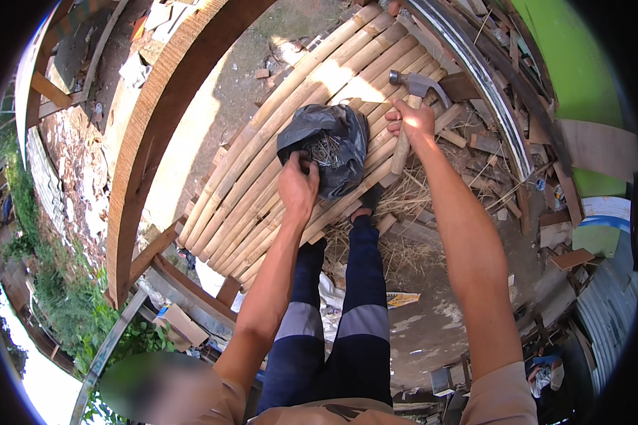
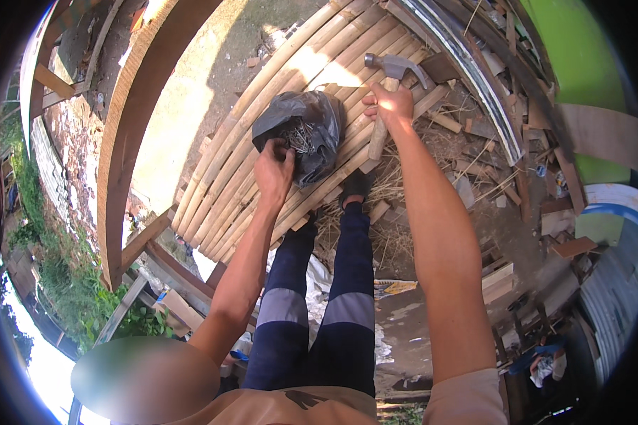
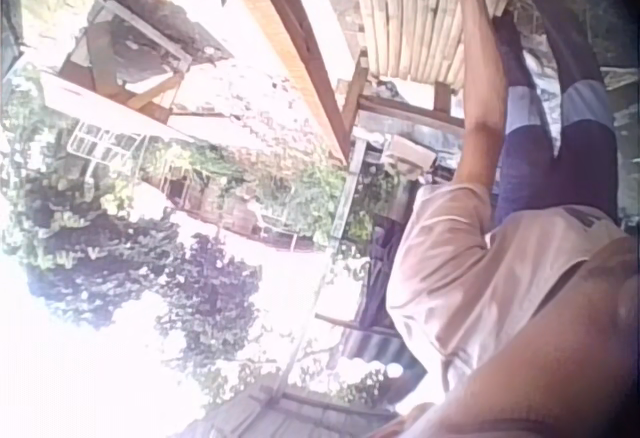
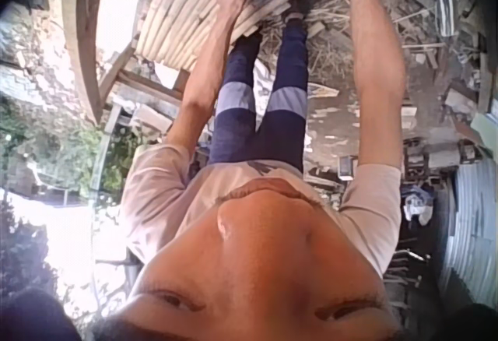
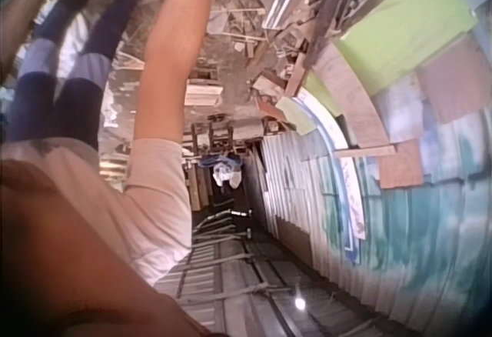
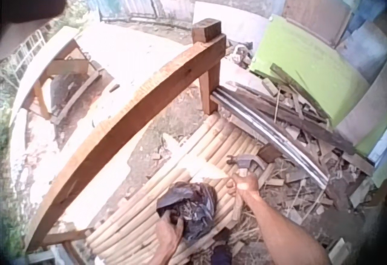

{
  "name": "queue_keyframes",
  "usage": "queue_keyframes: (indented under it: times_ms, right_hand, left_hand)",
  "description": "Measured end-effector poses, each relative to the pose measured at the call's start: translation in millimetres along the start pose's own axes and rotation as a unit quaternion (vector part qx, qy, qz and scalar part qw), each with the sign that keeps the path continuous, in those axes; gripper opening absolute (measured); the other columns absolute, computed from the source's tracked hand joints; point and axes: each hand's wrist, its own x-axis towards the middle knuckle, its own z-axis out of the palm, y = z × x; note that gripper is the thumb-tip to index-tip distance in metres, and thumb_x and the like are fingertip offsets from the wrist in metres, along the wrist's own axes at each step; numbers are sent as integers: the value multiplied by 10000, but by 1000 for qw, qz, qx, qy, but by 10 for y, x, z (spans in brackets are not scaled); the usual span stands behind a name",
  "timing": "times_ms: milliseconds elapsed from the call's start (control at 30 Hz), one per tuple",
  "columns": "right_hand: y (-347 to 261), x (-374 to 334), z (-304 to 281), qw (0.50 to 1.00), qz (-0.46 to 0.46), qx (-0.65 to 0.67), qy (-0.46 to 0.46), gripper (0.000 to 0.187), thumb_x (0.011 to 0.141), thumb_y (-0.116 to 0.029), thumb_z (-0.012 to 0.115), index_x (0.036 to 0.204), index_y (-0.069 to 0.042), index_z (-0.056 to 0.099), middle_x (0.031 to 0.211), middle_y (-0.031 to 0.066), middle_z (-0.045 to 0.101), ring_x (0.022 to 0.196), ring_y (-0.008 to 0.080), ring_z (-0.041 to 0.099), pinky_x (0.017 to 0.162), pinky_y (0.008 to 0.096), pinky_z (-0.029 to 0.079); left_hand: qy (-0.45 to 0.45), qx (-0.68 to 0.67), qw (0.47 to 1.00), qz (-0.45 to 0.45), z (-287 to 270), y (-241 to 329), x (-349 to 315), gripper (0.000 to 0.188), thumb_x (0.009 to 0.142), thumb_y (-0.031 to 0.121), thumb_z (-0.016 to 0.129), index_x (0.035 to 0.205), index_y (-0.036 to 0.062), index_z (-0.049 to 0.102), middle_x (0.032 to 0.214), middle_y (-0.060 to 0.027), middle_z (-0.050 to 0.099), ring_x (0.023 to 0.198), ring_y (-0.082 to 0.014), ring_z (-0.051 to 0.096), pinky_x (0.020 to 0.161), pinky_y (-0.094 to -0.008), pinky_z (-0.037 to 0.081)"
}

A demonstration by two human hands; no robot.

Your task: The person hammers nails into a curved bamboo structure using a hammer. They repeatedly pick nails from a black plastic bag and drive them into the bamboo slats to secure them.

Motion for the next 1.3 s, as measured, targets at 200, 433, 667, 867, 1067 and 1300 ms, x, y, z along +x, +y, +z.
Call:
queue_keyframes:
  times_ms: [200,433,667,867,1067,1300]
  right_hand:
    - [23,13,-15,1000,3,-2,-6,335,924,-306,704,1075,-10,664,845,146,739,577,210,686,509,337,544]
    - [8,30,-19,1000,7,-15,-18,367,936,-266,678,1129,28,577,862,185,751,581,245,712,490,344,554]
    - [-8,14,-14,1000,3,-10,-17,351,929,-246,675,1106,38,574,849,182,752,570,244,709,482,347,556]
    - [-38,-36,-1,1000,-1,1,-7,330,915,-228,674,1068,48,576,841,186,751,557,245,704,478,349,556]
    - [-39,-43,10,1000,0,1,-3,328,911,-234,676,1054,45,579,834,187,751,552,249,705,485,352,559]
    - [-13,-17,-1,1000,3,-2,2,326,917,-243,665,1052,43,586,829,177,754,557,246,713,479,350,566]
  left_hand:
    - [11,-5,999,44,2,18,-74,225,888,225,701,1044,68,739,922,-165,721,811,-370,692,721,-458,532]
    - [11,41,998,-42,55,146,-31,281,903,329,700,979,70,780,904,-202,734,839,-400,708,744,-467,545]
    - [-28,48,989,-136,53,155,134,332,879,385,726,955,70,799,819,-230,727,806,-389,725,748,-459,550]
    - [-57,67,987,-136,41,142,206,298,857,340,704,912,61,792,852,-247,726,847,-418,718,764,-478,555]
    - [-21,38,995,-92,93,50,181,311,862,313,656,888,16,744,824,-225,720,775,-402,709,749,-471,551]
    - [-26,-260,957,-122,-192,430,-33,132,952,135,559,915,9,546,704,-86,626,590,-169,643,569,-317,530]
